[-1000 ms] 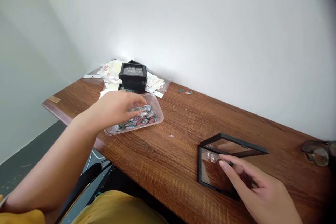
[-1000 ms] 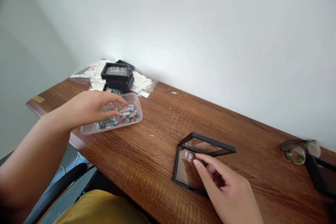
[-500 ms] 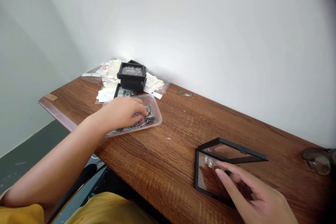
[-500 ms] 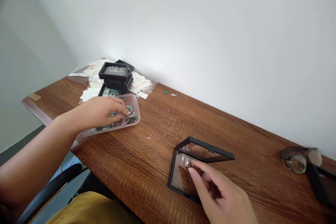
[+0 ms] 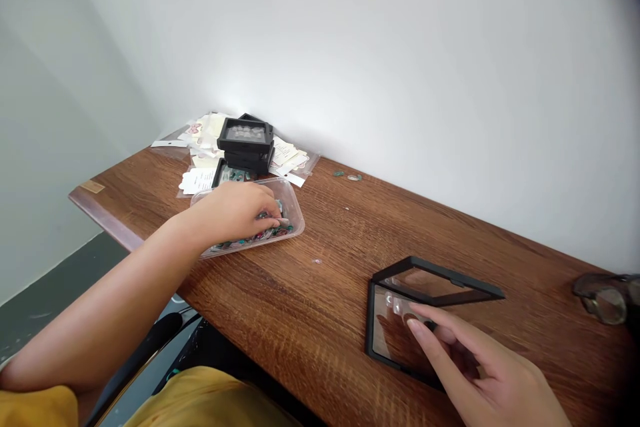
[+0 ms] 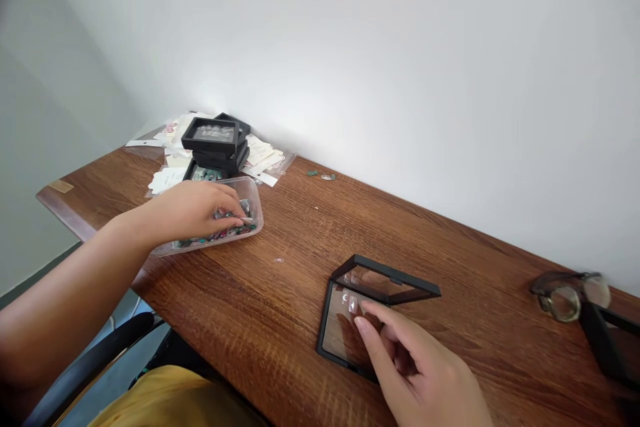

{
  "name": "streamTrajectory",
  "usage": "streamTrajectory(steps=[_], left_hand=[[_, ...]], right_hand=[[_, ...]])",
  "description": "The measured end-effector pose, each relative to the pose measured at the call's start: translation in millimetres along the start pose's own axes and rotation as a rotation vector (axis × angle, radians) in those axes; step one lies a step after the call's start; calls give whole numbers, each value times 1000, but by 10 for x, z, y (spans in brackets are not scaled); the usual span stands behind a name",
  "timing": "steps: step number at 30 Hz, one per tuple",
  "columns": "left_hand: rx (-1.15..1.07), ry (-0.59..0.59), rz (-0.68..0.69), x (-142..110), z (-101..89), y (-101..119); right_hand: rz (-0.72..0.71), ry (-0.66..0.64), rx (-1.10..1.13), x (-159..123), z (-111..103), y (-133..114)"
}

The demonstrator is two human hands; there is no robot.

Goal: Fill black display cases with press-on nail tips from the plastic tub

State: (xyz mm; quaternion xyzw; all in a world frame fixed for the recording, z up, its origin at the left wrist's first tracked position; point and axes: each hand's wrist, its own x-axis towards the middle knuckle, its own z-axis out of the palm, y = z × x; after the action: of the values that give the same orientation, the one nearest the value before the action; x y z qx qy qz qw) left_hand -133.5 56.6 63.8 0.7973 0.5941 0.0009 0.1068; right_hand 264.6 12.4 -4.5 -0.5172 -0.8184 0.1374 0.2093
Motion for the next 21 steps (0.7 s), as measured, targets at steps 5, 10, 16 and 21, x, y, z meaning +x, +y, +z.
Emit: streamTrajectory(steps=[5, 10, 16, 21], left_hand=[[6, 66, -53, -73, -68, 34], [34, 129, -187, -151, -142, 45], [14, 228, -341, -267, -189, 34], [52, 248, -430, -336, -214, 25]], right_hand=[[5, 2, -13, -26, 6, 8], [-3, 8, -22, -45, 22, 51], [-19, 22, -14, -35, 33, 58], [-17, 29, -13, -41, 31, 59]])
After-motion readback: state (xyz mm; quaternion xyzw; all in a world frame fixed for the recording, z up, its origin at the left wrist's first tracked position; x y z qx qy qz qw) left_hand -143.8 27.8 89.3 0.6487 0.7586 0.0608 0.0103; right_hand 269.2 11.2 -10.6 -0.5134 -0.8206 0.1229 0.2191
